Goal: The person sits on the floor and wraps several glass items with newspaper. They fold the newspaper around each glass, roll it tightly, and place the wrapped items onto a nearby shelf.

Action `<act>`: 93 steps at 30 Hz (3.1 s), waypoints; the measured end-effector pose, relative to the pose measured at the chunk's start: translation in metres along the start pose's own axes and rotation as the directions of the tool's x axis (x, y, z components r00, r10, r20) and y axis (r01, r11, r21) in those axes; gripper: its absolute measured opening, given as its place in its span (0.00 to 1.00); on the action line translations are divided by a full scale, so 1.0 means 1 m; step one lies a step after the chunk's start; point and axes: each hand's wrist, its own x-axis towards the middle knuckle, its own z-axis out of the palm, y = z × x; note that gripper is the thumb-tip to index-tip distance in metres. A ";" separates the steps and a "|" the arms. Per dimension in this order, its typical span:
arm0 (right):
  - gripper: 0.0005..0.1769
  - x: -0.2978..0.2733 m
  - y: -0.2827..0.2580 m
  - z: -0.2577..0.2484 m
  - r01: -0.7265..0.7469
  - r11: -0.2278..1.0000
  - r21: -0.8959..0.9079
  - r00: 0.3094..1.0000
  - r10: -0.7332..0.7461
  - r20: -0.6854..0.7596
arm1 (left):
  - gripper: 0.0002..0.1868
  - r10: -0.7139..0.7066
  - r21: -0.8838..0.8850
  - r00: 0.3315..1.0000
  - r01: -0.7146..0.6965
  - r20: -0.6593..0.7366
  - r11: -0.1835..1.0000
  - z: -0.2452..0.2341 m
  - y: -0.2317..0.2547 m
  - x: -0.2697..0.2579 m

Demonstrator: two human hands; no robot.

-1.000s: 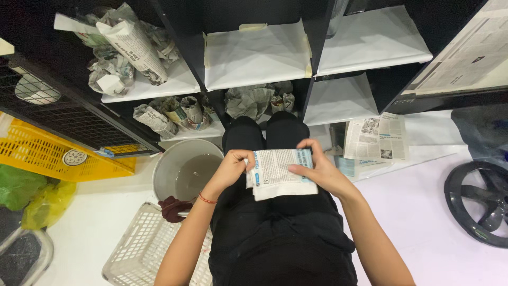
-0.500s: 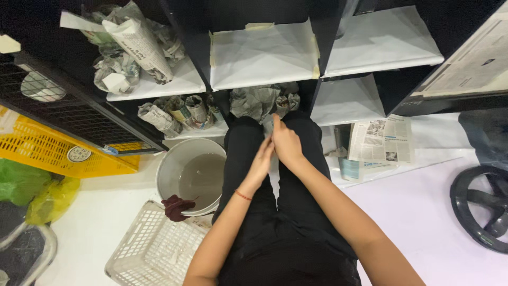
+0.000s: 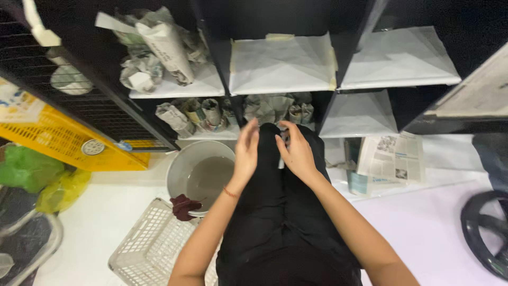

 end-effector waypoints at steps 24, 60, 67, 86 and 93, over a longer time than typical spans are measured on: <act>0.35 0.141 -0.156 0.071 0.652 0.757 0.040 0.753 -0.652 0.090 | 0.26 0.482 0.778 0.840 -0.121 -0.250 0.616 -0.138 0.080 0.196; 0.50 -0.056 -0.084 0.002 0.116 0.918 0.379 0.977 -0.173 0.120 | 0.46 0.075 -0.700 0.972 0.106 0.222 0.706 -0.021 0.107 -0.046; 0.47 -0.082 -0.081 -0.019 0.255 0.956 0.148 0.954 -0.223 -0.199 | 0.39 -0.105 -0.818 0.959 0.279 0.263 0.503 0.003 0.064 -0.059; 0.43 -0.089 -0.087 -0.040 0.248 0.884 -0.397 0.948 -0.306 -0.089 | 0.24 0.061 -0.312 0.989 -0.017 0.134 0.950 0.033 0.033 -0.096; 0.38 -0.063 -0.058 -0.042 0.160 0.971 -0.179 0.956 -0.197 -0.216 | 0.23 0.054 -0.309 0.983 0.002 0.173 0.951 0.036 0.018 -0.101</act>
